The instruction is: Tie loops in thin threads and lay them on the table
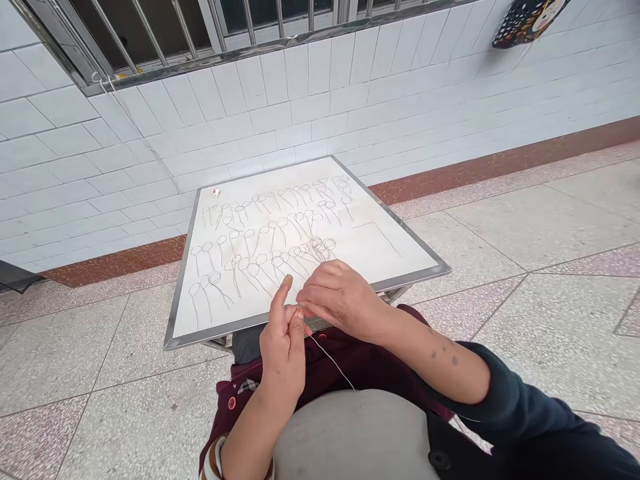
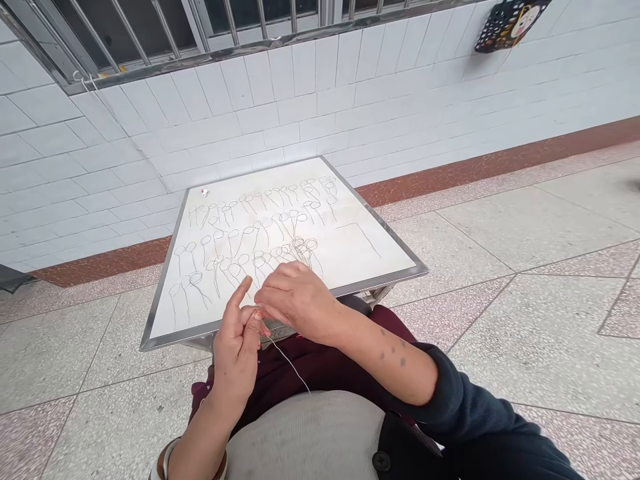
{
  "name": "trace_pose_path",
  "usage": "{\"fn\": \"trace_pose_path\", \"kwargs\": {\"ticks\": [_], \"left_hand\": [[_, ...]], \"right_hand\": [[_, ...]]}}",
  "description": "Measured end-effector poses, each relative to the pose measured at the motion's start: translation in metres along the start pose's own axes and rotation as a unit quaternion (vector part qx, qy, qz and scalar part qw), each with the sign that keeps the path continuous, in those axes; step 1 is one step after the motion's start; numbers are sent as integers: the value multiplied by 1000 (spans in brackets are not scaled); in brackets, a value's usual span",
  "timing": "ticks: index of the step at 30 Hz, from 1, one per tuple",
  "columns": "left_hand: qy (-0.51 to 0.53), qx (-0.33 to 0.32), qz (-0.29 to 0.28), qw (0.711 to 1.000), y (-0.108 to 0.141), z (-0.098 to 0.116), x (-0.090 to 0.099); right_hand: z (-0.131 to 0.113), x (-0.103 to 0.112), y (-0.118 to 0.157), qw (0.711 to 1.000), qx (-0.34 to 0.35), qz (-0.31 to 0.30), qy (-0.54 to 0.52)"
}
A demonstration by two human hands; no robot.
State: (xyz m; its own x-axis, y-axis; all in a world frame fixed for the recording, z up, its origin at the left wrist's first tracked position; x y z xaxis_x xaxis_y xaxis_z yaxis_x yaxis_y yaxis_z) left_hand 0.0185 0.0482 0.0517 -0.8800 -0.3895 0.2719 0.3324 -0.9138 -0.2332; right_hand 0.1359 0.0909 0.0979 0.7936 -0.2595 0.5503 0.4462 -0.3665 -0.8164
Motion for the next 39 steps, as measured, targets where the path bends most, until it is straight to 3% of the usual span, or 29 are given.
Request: {"fn": "trace_pose_path", "kwargs": {"ticks": [6, 15, 27, 33, 39], "left_hand": [[-119, -72, 11, 990, 5, 6, 1], [-42, -97, 29, 994, 8, 8, -1], [-100, -124, -21, 987, 22, 2, -12], [-69, -45, -53, 995, 24, -3, -10], [92, 30, -16, 995, 3, 10, 5]], "right_hand": [[-4, 0, 1, 1000, 7, 4, 9], [-4, 4, -2, 1000, -1, 4, 24], [8, 5, -6, 996, -10, 54, 75], [15, 8, -9, 996, -3, 55, 68], [10, 3, -8, 998, 34, 45, -8]]}}
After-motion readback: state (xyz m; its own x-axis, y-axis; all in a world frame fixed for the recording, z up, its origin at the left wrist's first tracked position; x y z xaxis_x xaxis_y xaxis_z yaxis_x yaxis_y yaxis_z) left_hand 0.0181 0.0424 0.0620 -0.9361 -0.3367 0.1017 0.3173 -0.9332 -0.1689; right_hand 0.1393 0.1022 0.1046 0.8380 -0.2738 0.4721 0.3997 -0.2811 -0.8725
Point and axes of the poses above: each hand's wrist, its own y-axis away from the middle knuckle, its own x-axis out of the back of the hand, z = x × y, the point moved 6 cm from there along -y, towards the middle knuckle, and after that the axes turned 14 degrees about z, right-handed, at the moved point
